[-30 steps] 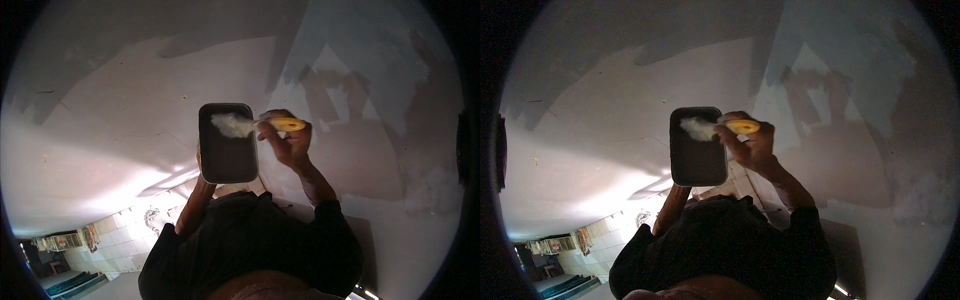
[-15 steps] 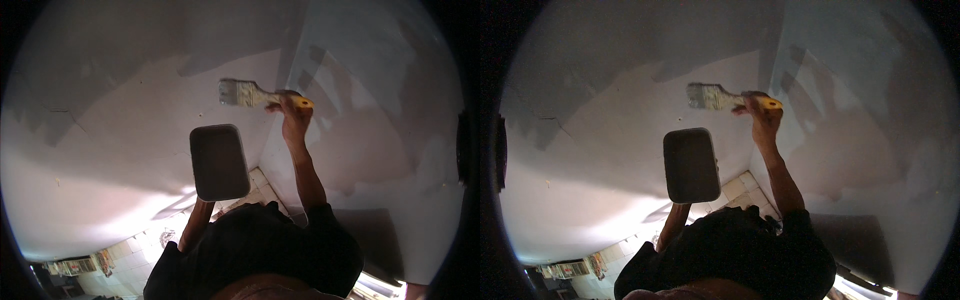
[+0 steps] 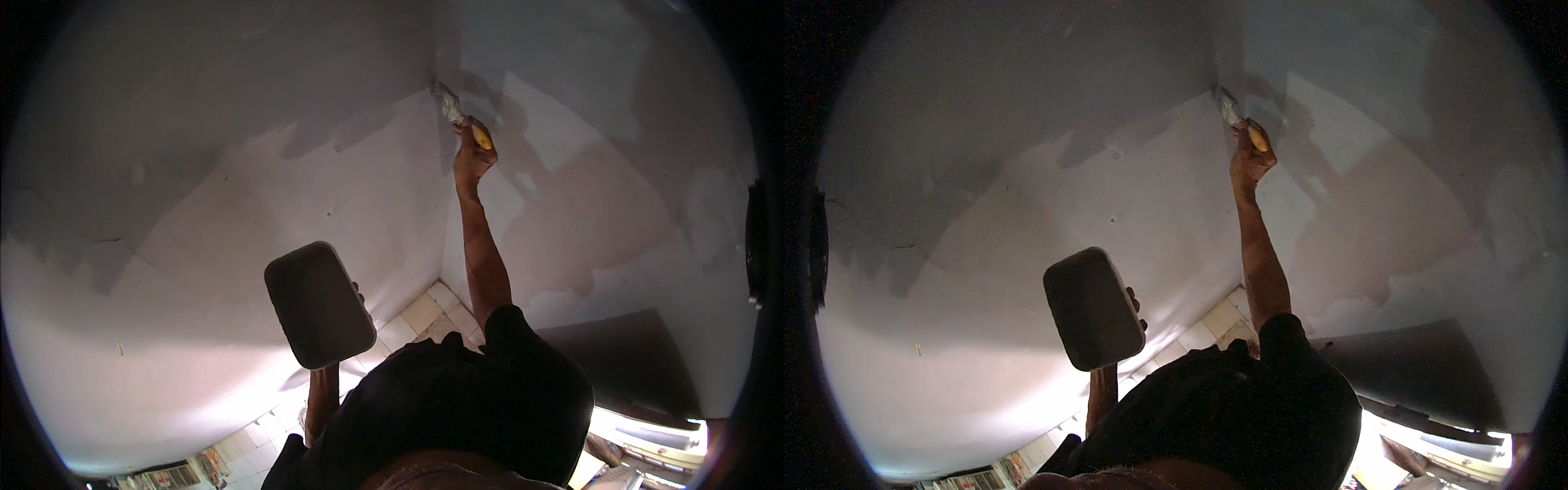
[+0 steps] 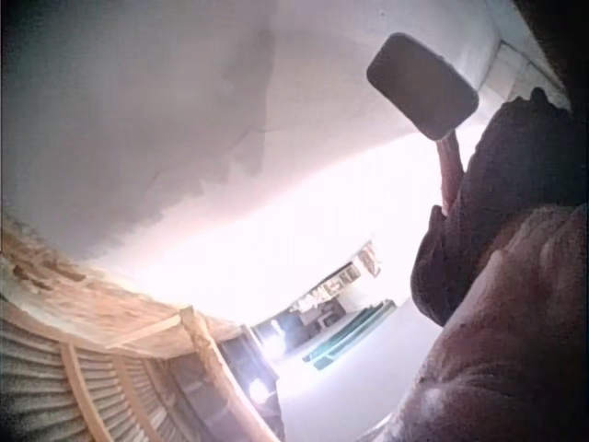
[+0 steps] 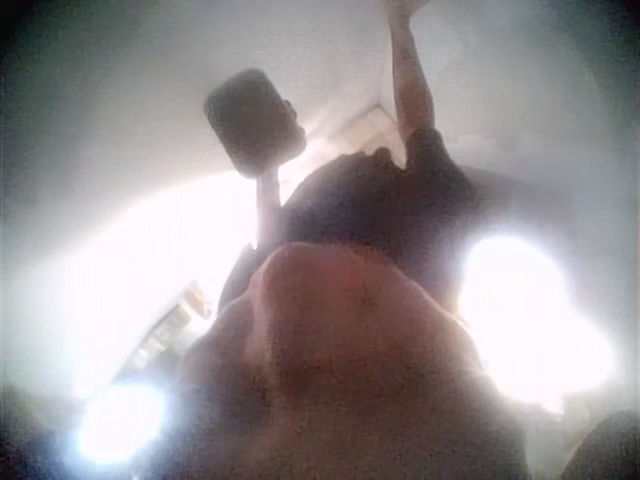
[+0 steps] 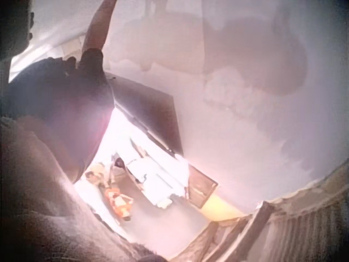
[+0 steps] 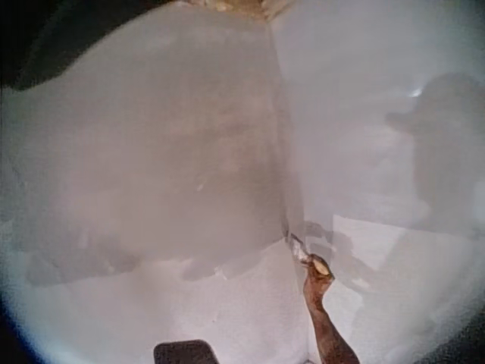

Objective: The person paints a ceiling by dipping a brush into a container of white paint and applying it to the surface with upward strokes.

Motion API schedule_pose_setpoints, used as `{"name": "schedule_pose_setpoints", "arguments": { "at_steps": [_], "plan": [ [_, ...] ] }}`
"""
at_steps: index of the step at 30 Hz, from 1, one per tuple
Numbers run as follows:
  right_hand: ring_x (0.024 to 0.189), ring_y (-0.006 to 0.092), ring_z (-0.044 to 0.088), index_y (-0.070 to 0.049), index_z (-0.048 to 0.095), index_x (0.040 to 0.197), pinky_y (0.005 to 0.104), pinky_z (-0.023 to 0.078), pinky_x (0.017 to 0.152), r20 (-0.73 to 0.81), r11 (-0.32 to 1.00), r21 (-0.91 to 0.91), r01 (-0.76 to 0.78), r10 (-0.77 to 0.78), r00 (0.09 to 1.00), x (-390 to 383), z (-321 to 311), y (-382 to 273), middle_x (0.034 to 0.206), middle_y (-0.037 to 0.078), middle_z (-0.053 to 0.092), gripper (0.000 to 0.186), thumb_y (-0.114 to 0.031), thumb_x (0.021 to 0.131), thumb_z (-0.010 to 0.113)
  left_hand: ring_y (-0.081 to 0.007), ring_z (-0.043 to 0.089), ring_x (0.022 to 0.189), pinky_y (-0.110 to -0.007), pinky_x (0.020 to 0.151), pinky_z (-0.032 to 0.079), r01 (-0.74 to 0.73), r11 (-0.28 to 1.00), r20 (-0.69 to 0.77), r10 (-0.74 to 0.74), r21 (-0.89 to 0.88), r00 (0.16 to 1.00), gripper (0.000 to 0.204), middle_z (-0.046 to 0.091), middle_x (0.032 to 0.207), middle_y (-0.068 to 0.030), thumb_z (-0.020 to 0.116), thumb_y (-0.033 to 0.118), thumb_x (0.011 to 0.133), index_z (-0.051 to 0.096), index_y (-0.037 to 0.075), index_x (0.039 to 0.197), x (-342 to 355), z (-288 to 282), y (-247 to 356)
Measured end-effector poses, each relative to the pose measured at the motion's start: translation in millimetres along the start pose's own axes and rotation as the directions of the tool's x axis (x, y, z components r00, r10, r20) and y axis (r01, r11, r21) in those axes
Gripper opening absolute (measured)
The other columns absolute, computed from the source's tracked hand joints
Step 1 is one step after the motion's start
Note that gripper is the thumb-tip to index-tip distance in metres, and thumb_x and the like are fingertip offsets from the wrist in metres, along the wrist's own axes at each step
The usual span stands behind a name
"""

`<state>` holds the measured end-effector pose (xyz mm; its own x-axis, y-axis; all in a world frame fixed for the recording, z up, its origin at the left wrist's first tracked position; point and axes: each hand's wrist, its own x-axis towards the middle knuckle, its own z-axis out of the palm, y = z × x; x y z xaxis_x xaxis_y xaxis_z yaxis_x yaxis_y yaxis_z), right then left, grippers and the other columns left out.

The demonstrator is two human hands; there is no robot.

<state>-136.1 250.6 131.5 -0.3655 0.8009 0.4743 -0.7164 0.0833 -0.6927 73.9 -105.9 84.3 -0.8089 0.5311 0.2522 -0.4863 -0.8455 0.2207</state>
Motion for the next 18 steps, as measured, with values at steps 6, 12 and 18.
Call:
{"name": "schedule_pose_setpoints", "arguments": {
  "at_steps": [6,12,18],
  "plan": [
    [0.085,0.0141,0.067,0.000,0.069,0.096,0.0294,0.055,0.079,0.317,0.951,-0.209,0.227,-0.154,0.936,-115,39,5,0.096,0.008,0.071,0.010,0.002,0.086,0.069,-0.0386,0.042,0.130,-0.066,0.093,0.044,0.003,0.999,-0.088,-0.008,-0.055,0.996,0.068,0.038,0.144,-0.0212,0.054,0.046,0.095,0.032,0.005,0.145,-9,-12,8],
    [0.088,0.0155,0.068,0.001,0.068,0.102,0.0302,0.056,0.080,0.683,0.999,0.041,-0.029,-0.007,0.730,-142,49,-66,0.098,0.011,0.072,0.020,-0.001,0.083,0.074,-0.0346,0.049,0.125,-0.058,0.096,0.046,-0.004,0.982,-0.136,0.030,0.191,0.990,0.064,0.046,0.139,-0.0193,0.051,0.048,0.096,0.039,0.005,0.142,-9,3,5],
    [0.079,0.0130,0.067,0.002,0.069,0.093,0.0283,0.057,0.078,0.272,0.997,-0.007,-0.080,0.079,0.959,2,24,-4,0.087,0.007,0.071,0.006,-0.001,0.090,0.066,-0.0343,0.050,0.124,-0.057,0.096,0.046,0.054,0.976,-0.184,-0.015,0.210,0.983,0.063,0.047,0.138,-0.0191,0.050,0.048,0.096,0.040,0.005,0.142,-2,11,9]
  ]
}}
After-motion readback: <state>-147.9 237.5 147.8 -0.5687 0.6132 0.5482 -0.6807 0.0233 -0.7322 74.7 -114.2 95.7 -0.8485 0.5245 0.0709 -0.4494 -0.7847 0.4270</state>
